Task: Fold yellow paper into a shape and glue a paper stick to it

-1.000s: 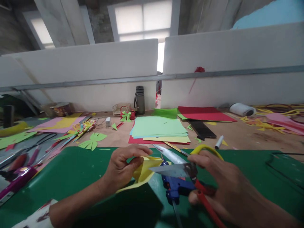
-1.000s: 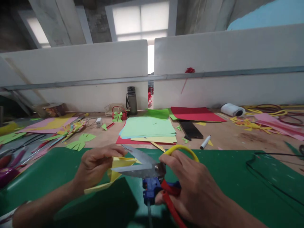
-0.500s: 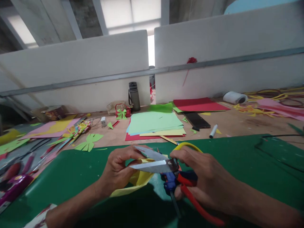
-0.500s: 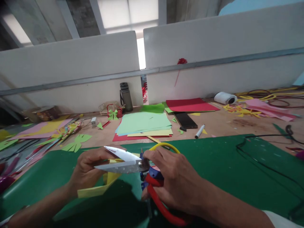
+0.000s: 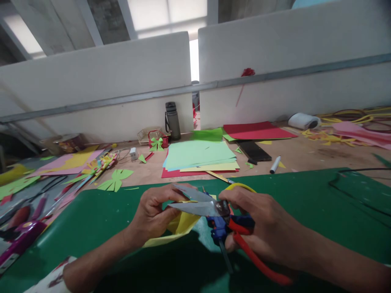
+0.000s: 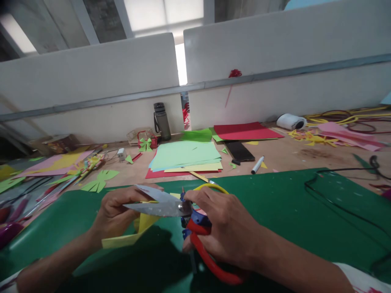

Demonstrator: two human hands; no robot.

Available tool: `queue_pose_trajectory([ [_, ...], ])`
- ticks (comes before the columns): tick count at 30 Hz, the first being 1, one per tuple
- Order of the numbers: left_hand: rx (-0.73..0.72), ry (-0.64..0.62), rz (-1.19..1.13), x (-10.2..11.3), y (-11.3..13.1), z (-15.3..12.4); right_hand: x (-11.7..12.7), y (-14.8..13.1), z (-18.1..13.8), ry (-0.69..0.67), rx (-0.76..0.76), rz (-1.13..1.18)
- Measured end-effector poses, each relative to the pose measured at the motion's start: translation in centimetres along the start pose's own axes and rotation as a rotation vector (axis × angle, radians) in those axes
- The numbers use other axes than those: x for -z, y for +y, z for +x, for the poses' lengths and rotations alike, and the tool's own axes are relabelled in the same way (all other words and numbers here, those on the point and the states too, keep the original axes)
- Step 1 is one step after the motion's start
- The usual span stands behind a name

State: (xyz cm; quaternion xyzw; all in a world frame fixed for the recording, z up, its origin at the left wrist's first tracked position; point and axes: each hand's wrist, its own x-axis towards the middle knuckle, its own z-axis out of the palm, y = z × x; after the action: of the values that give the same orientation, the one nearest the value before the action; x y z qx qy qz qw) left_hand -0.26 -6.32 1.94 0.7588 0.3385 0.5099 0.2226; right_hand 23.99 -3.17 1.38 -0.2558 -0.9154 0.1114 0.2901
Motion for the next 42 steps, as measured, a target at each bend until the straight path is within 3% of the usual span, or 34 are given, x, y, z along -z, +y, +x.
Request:
queue_pose_trajectory([
  [7,-0.028,-0.012,-0.005,-0.1,-0.1,0.1,-0.1,0.3,0.0,-0.011,0.007,-0.028],
  [16,0.058,-0.014,-0.125,-0.2,-0.3,-0.1,-0.2,0.7,-0.2,-0.015,0.047,-0.036],
  [19,0.109,-0.018,-0.155,-0.2,-0.5,-0.3,-0.4,0.8,-0.2,0.005,0.07,-0.042],
  [23,0.067,0.019,-0.147,-0.3,-0.9,-0.3,-0.5,0.9,-0.7,0.062,0.083,-0.056],
  [25,0.015,0.05,-0.1,-0.2,-0.9,-0.3,0.1,1.3,-0.9,0.103,0.029,-0.134],
  [28,-0.052,0.063,-0.001,0.0,-1.0,-0.5,2.1,2.6,-1.4,0.136,-0.193,-0.36],
  [32,-0.157,0.051,0.094,0.3,-1.2,-0.9,5.1,5.5,-2.8,-0.03,-0.525,-0.563],
  [34,-0.174,0.04,0.131,0.3,-1.4,-1.1,6.0,7.2,-4.0,-0.129,-0.579,-0.606],
  [38,-0.191,0.048,0.187,0.3,-1.5,-1.1,6.4,10.5,-6.4,-0.227,-0.54,-0.728],
  [42,-0.205,0.062,0.208,0.4,-1.5,-1.1,5.9,10.2,-7.0,-0.245,-0.552,-0.823],
])
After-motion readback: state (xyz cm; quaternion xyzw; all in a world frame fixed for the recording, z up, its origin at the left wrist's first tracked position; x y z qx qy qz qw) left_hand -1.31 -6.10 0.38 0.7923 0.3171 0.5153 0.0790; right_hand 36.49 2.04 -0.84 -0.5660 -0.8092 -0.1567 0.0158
